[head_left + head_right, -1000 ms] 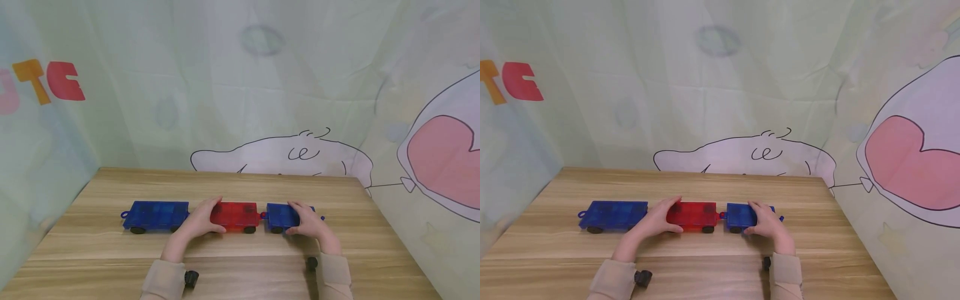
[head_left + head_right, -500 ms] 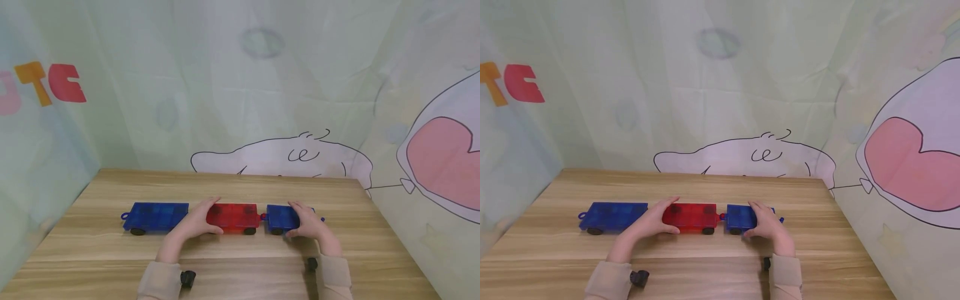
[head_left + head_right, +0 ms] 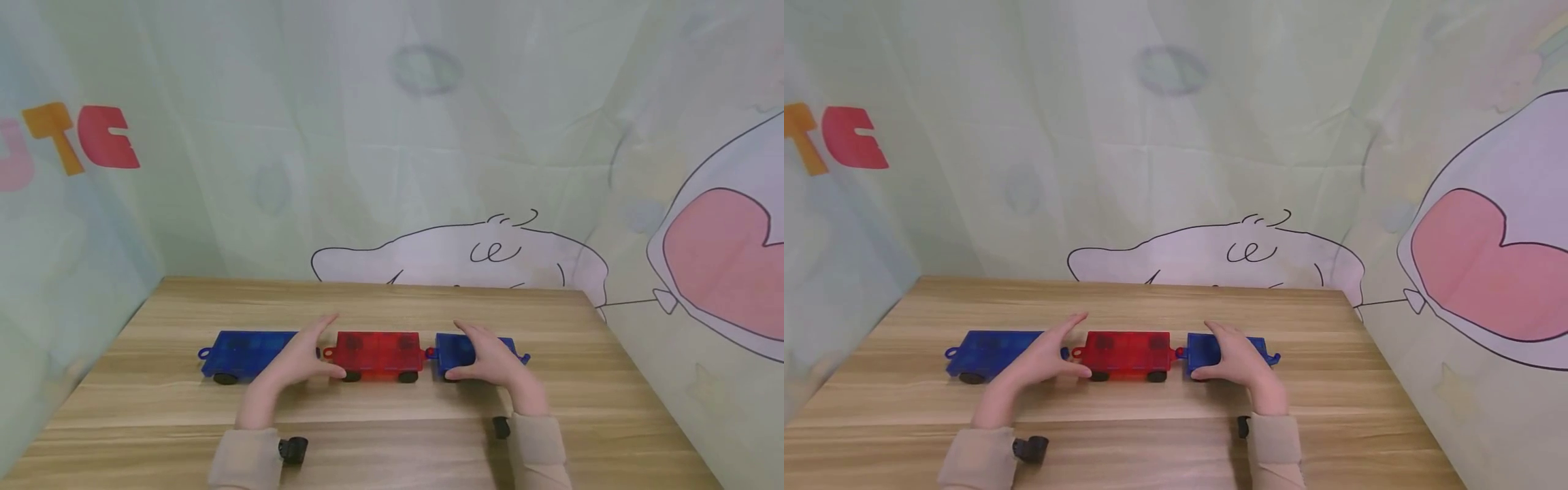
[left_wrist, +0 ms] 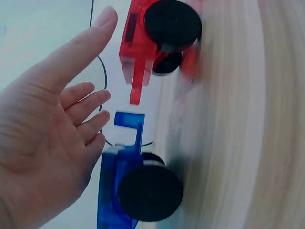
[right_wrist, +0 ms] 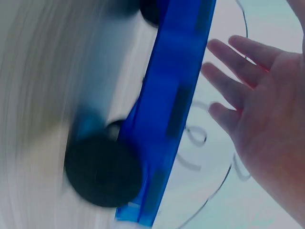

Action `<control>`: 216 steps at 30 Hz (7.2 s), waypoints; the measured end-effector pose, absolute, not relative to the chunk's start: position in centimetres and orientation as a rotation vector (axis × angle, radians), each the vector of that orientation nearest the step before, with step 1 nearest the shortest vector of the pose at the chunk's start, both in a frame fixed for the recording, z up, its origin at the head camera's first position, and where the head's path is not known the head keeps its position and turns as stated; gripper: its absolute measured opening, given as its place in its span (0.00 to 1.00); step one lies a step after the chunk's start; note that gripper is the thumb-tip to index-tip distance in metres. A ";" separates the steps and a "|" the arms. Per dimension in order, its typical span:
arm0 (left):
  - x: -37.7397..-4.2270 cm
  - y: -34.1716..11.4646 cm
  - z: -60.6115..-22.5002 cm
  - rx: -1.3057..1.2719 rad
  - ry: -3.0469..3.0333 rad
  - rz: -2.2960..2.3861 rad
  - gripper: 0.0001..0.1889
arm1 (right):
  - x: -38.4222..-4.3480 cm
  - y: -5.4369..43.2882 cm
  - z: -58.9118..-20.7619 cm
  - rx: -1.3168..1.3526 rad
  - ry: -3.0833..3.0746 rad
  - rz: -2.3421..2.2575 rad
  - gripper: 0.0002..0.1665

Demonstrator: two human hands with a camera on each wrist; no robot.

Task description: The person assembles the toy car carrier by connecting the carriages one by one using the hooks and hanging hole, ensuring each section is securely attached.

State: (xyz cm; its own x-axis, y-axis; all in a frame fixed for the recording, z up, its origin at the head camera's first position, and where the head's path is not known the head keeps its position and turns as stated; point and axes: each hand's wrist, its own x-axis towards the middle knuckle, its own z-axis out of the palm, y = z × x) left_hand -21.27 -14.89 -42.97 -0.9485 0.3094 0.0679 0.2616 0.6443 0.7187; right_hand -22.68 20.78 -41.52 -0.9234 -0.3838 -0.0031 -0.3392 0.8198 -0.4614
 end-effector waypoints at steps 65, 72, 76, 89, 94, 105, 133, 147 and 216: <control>-20.2 -20.5 -43.7 0.343 2.879 1.123 0.53 | -24.6 9.0 -43.7 -0.794 2.732 -0.727 0.53; -20.3 -20.6 -43.7 0.346 2.895 1.124 0.52 | -24.5 9.0 -43.9 -0.782 2.743 -0.728 0.52; -20.4 -20.7 -43.7 0.347 2.906 1.121 0.51 | -24.6 8.9 -43.9 -0.763 2.737 -0.757 0.52; -20.4 -20.6 -43.7 0.329 2.896 1.118 0.51 | -24.3 9.1 -43.7 -0.773 2.728 -0.784 0.52; -20.2 -20.7 -43.6 0.334 2.895 1.118 0.52 | -24.3 9.0 -43.7 -0.768 2.737 -0.777 0.51; -20.3 -20.9 -43.7 0.339 2.895 1.103 0.52 | -24.3 9.1 -43.7 -0.762 2.736 -0.790 0.51; -20.7 -20.5 -43.9 0.316 2.889 1.094 0.51 | -24.4 9.2 -43.3 -0.734 2.699 -0.852 0.52; -20.8 -20.0 -43.7 0.320 2.891 1.076 0.50 | -24.3 9.3 -43.2 -0.738 2.675 -0.856 0.51; -21.1 -18.8 -43.7 0.350 2.882 1.056 0.51 | -24.4 9.0 -43.2 -0.791 2.692 -0.743 0.52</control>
